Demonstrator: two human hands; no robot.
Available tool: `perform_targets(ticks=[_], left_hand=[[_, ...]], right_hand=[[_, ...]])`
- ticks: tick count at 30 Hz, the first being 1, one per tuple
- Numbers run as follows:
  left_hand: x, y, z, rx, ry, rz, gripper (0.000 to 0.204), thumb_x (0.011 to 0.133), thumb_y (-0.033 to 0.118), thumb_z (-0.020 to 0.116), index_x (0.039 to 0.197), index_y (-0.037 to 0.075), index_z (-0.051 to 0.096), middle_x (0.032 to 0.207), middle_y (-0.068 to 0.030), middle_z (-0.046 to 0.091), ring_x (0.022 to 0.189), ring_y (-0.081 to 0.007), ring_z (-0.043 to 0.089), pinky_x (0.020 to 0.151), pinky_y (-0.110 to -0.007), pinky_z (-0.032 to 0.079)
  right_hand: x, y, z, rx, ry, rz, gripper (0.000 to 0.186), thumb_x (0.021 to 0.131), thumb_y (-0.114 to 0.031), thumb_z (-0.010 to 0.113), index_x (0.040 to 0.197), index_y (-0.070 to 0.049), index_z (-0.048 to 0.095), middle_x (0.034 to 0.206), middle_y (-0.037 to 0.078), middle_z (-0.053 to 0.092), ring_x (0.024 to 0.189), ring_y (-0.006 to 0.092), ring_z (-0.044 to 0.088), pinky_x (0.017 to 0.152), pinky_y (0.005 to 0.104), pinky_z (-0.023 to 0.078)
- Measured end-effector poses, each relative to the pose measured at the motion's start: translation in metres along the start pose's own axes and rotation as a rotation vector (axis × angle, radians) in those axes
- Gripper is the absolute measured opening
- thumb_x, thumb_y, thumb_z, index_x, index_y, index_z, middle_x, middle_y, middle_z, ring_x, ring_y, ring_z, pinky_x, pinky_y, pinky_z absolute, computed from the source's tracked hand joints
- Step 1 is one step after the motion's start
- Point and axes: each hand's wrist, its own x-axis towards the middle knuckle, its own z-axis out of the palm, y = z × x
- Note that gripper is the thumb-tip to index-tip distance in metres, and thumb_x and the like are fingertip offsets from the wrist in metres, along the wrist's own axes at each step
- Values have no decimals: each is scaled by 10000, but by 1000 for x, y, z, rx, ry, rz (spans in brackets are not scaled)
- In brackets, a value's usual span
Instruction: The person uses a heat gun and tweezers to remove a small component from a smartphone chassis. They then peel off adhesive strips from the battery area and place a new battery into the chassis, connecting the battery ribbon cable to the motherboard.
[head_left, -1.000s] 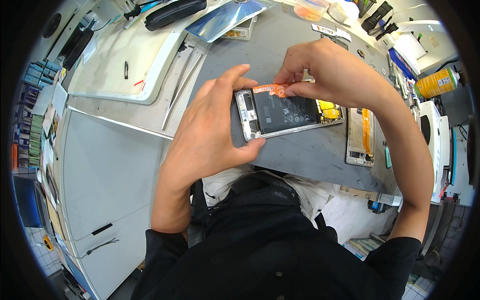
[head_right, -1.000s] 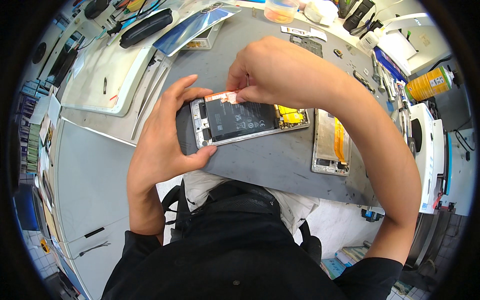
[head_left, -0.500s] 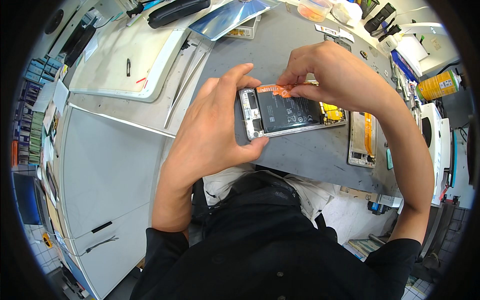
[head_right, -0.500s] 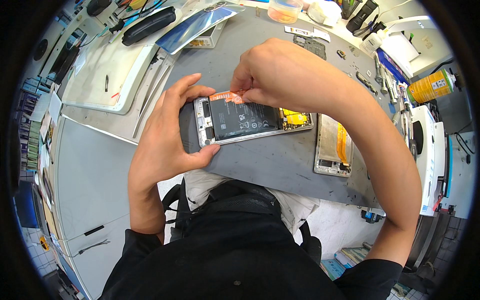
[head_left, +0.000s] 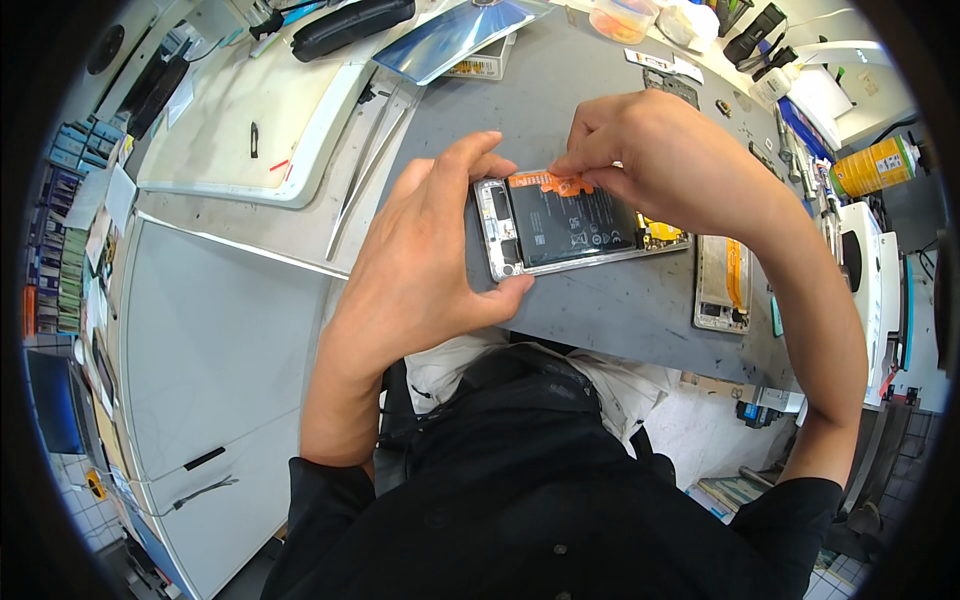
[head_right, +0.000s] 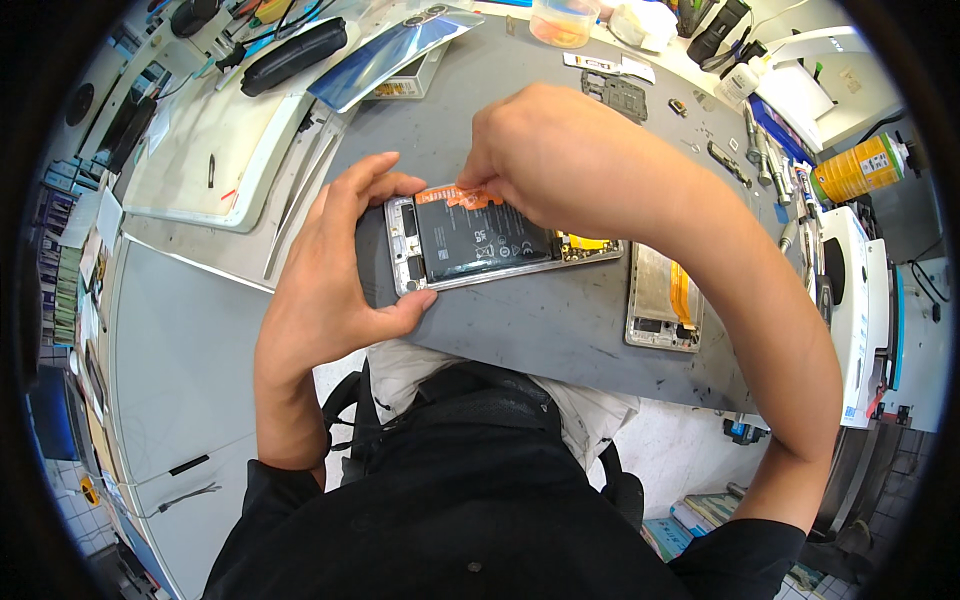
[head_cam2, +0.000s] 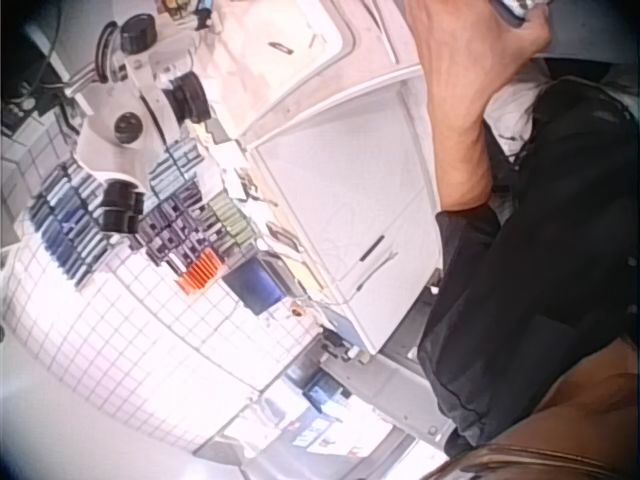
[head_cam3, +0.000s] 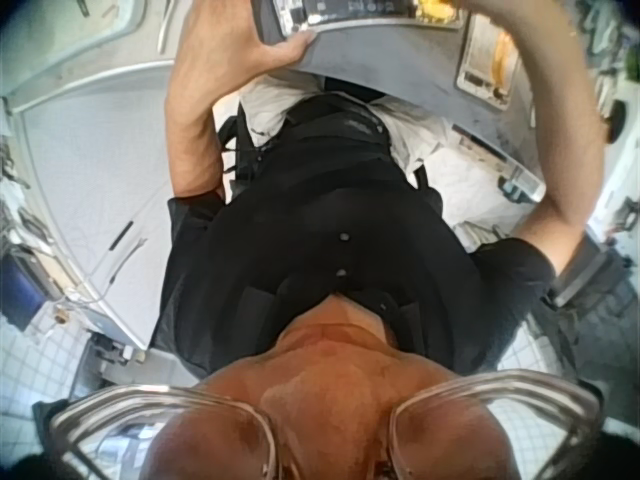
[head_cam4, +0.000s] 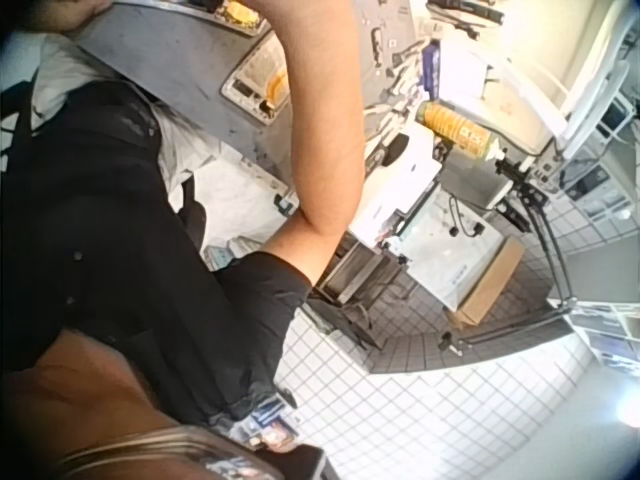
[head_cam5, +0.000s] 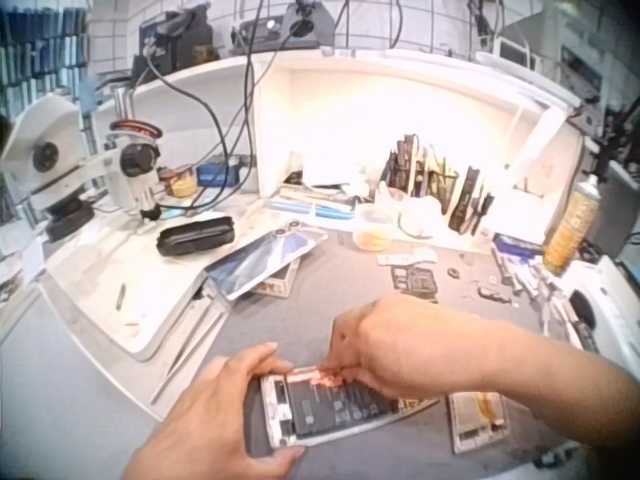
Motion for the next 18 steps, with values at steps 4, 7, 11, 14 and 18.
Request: perform_targets(ticks=[4, 7, 11, 14, 18], left_hand=[[-1, 0, 0, 0, 1, 4, 1001, 653, 86, 885, 1520, 15, 389, 1336, -155, 658, 1221, -340, 606, 1108, -432, 482], [1, 1, -1, -13, -3, 12, 992, 652, 88, 887, 1511, 3, 397, 1336, -155, 657, 1223, -339, 601, 1110, -431, 481], [0, 1, -1, -15, -5, 4, 978, 649, 90, 889, 1496, -12, 409, 1333, -156, 659, 1219, -336, 595, 1107, -426, 477], [1, 2, -2, 4, -9, 2, 969, 646, 91, 889, 1486, -14, 418, 1327, -158, 663, 1208, -336, 594, 1101, -425, 475], [1, 3, -1, -9, -17, -19, 961, 642, 87, 887, 1478, -12, 423, 1319, -156, 669, 1198, -335, 590, 1095, -425, 473]], right_hand=[[-1, -3, 0, -24, 23, 7, 202, 843, -13, 740, 1025, -64, 811, 935, 83, 722, 864, 323, 705, 783, 431, 565], [-1, -1, -2, -33, -3, 14, 201, 854, -7, 718, 1021, -68, 811, 948, 76, 723, 858, 320, 704, 781, 428, 565], [-5, -4, 0, -56, 22, 12, 320, 817, 64, 645, 1056, -71, 810, 948, 94, 712, 848, 327, 700, 782, 426, 568], [-8, -8, 2, -72, 27, 6, 422, 770, 99, 603, 1096, -76, 807, 971, 107, 702, 848, 329, 695, 782, 425, 570], [-12, -14, 3, -95, 14, 39, 462, 748, 103, 605, 1124, -79, 803, 1009, 99, 696, 864, 314, 695, 779, 421, 574]])
